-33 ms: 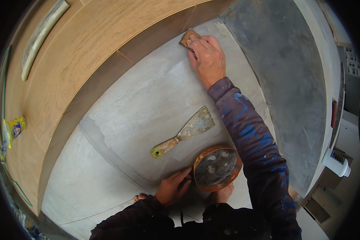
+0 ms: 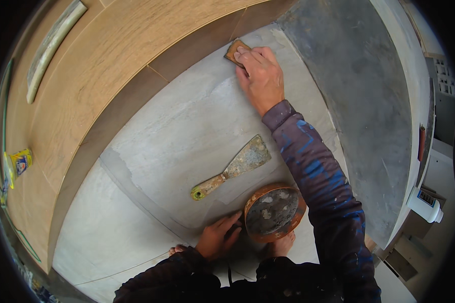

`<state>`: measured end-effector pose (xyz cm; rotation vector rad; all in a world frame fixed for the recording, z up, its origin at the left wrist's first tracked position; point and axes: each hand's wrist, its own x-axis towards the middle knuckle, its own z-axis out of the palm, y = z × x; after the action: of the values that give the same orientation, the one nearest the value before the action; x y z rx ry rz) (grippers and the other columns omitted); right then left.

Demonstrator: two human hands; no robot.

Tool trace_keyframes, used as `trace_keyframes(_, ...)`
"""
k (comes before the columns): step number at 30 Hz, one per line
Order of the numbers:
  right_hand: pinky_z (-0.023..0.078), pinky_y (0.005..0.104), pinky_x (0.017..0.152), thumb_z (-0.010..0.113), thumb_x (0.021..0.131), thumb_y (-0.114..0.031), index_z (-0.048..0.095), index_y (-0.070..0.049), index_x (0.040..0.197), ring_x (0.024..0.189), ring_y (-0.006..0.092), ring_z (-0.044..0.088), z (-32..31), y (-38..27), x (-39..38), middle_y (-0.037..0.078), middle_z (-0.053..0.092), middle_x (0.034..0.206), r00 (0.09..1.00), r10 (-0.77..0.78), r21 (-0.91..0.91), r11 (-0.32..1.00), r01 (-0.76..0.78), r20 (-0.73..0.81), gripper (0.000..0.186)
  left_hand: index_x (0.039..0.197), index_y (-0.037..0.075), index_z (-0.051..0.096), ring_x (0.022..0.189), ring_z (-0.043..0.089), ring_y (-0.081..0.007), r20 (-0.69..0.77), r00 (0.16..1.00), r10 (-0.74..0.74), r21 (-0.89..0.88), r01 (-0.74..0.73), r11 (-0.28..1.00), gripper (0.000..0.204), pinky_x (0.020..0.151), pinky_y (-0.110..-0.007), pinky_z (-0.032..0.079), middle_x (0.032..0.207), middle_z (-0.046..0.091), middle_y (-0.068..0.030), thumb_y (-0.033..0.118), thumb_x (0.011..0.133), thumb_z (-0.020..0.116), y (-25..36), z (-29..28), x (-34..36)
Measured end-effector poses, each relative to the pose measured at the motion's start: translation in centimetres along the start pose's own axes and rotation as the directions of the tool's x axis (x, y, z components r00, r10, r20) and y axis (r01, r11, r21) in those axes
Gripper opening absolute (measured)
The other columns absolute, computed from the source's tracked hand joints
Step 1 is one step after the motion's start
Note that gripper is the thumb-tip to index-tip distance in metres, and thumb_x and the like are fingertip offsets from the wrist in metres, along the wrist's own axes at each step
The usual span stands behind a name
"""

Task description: The person applies grout between floor tiles by scooping mixture from a container with a small scraper, spreading it along the seams, and smoothing the joints with the tool and their fingers.

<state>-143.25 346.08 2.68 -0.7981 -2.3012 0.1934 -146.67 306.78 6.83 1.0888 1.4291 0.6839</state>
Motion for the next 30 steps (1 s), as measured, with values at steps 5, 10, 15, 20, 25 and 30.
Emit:
trace_keyframes(5, 0.055, 0.0435, 0.083, 0.078, 0.081, -0.001, 0.068, -0.004, 0.106, 0.099, 0.0339, 0.064, -1.7, 0.8, 0.8, 0.012, 0.073, 0.098, 0.957, 0.286, 0.12, 0.953, -0.28, -0.041, 0.027, 0.152, 0.012, 0.053, 0.096, 0.073, -0.0354, -0.006, 1.0, 0.001, -0.026, -0.001, 1.0, 0.057, 0.084, -0.043, 0.061, 0.111, 0.073, -0.0126, 0.015, 0.098, 0.071, -0.2, -1.0, 0.3)
trace_keyframes(10, 0.052, 0.0468, 0.086, 0.071, 0.087, -0.001, 0.063, -0.003, 0.108, 0.099, 0.0371, 0.063, -1.5, 5.5, 2.7, 0.015, 0.072, 0.095, 0.94, 0.315, -0.091, 0.941, -0.327, -0.129, 0.022, 0.152, 0.013, 0.053, 0.097, 0.074, -0.0347, 0.016, 1.0, 0.007, -0.059, -0.007, 0.998, 0.056, 0.085, -0.043, 0.061, 0.113, 0.073, -0.012, 0.015, 0.098, 0.071, -0.2, -1.2, 0.9)
trace_keyframes(15, 0.052, 0.0473, 0.084, 0.068, 0.089, 0.001, 0.062, -0.003, 0.108, 0.095, 0.0386, 0.062, 0.2, 3.1, 3.3, 0.016, 0.072, 0.092, 0.958, 0.276, -0.048, 0.959, -0.28, -0.079, 0.02, 0.152, 0.013, 0.053, 0.095, 0.074, -0.0343, 0.015, 1.0, -0.022, -0.083, 0.023, 0.996, 0.058, 0.084, -0.041, 0.061, 0.112, 0.074, -0.0124, 0.012, 0.098, 0.072, -0.4, -2.0, 1.6)
trace_keyframes(20, 0.052, 0.0452, 0.083, 0.066, 0.079, 0.009, 0.062, -0.003, 0.106, 0.093, 0.0359, 0.062, 0.8, 1.5, 2.5, 0.016, 0.07, 0.088, 0.991, 0.13, -0.058, 0.99, -0.132, -0.032, 0.029, 0.152, 0.012, 0.054, 0.093, 0.074, -0.0336, 0.008, 1.0, 0.009, -0.071, -0.008, 0.997, 0.058, 0.083, -0.04, 0.061, 0.112, 0.074, -0.0129, 0.011, 0.097, 0.072, -0.3, -1.2, 2.5)
trace_keyframes(25, 0.053, 0.0445, 0.085, 0.068, 0.081, 0.008, 0.061, -0.003, 0.107, 0.097, 0.0367, 0.062, 1.0, -3.4, 0.8, 0.015, 0.072, 0.098, 0.993, 0.113, 0.118, 0.986, -0.118, 0.045, 0.029, 0.151, 0.012, 0.054, 0.094, 0.075, -0.0333, -0.006, 0.999, 0.032, -0.055, -0.032, 0.998, 0.057, 0.084, -0.039, 0.061, 0.113, 0.074, -0.0129, 0.011, 0.097, 0.072, 0.1, -0.7, 2.8)
trace_keyframes(30, 0.054, 0.0448, 0.086, 0.078, 0.077, 0.003, 0.063, -0.002, 0.106, 0.102, 0.0371, 0.064, -1.8, 0.0, 1.0, 0.013, 0.074, 0.104, 0.979, 0.169, 0.182, 0.972, -0.147, -0.114, 0.034, 0.152, 0.012, 0.054, 0.094, 0.075, -0.0328, 0.014, 1.0, -0.016, -0.057, 0.016, 0.998, 0.057, 0.084, -0.04, 0.061, 0.114, 0.074, -0.0123, 0.013, 0.098, 0.071, 1.1, -0.5, 2.8)
